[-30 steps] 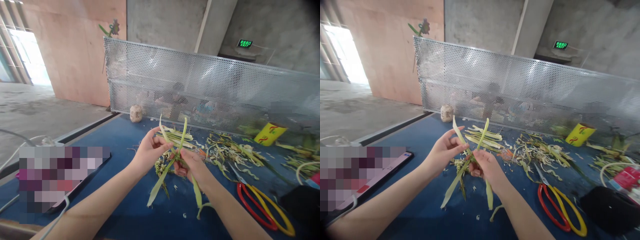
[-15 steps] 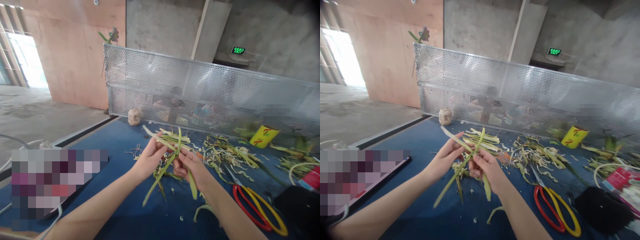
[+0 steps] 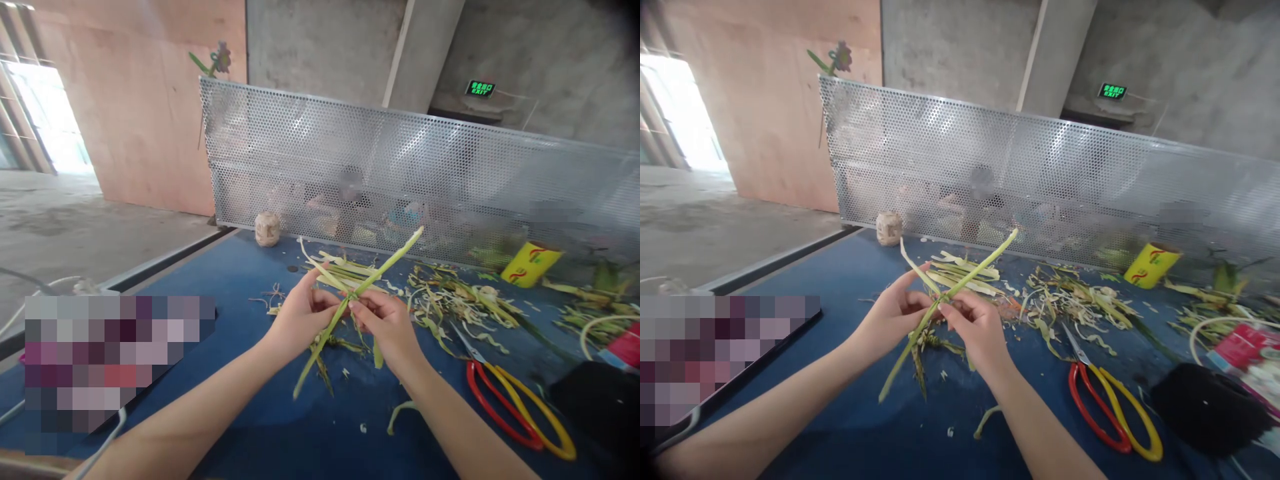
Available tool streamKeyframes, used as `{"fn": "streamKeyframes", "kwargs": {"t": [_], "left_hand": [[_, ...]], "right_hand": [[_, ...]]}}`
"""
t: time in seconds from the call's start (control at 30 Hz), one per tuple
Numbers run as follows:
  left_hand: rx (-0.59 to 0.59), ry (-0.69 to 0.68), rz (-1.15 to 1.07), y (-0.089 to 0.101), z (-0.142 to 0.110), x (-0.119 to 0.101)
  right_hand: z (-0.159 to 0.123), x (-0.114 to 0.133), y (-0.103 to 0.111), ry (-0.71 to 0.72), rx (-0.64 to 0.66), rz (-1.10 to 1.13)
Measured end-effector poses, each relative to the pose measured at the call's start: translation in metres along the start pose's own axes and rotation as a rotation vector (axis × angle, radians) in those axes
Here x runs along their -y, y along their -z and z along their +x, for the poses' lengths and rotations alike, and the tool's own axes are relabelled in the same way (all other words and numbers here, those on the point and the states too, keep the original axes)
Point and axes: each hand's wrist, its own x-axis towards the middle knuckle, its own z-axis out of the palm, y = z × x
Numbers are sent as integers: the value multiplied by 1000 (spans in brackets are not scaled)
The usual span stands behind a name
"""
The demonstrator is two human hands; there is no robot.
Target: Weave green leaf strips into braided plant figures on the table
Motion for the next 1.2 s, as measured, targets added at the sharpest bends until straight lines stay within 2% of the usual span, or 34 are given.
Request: {"fn": "streamKeyframes", "kwargs": {"t": [0.2,0.4,0.53,0.67,0.77,0.9,1.0,1.13,1.2], "left_hand": [[-19,21,-31,-6,-2,3],[-47,37,-1,-5,-1,6],[-17,39,-27,-5,-1,7],[-11,45,-38,-4,-1,12],[-7,42,14,-2,0,15],[12,15,251,5,1,12],[18,-17,410,11,3,8],[98,15,327,14,4,3],[33,-2,360,13,4,-2]], "right_hand": [[-4,4,-2,133,-86,-198],[-3,5,0,46,5,-216],[-4,5,-1,61,-1,-254],[-5,3,-3,66,3,-214],[-3,2,-2,11,9,-180],[2,2,4,-116,68,-121],[3,4,7,-122,126,-46],[1,5,9,-107,165,8],[1,4,10,-88,167,-12]]}}
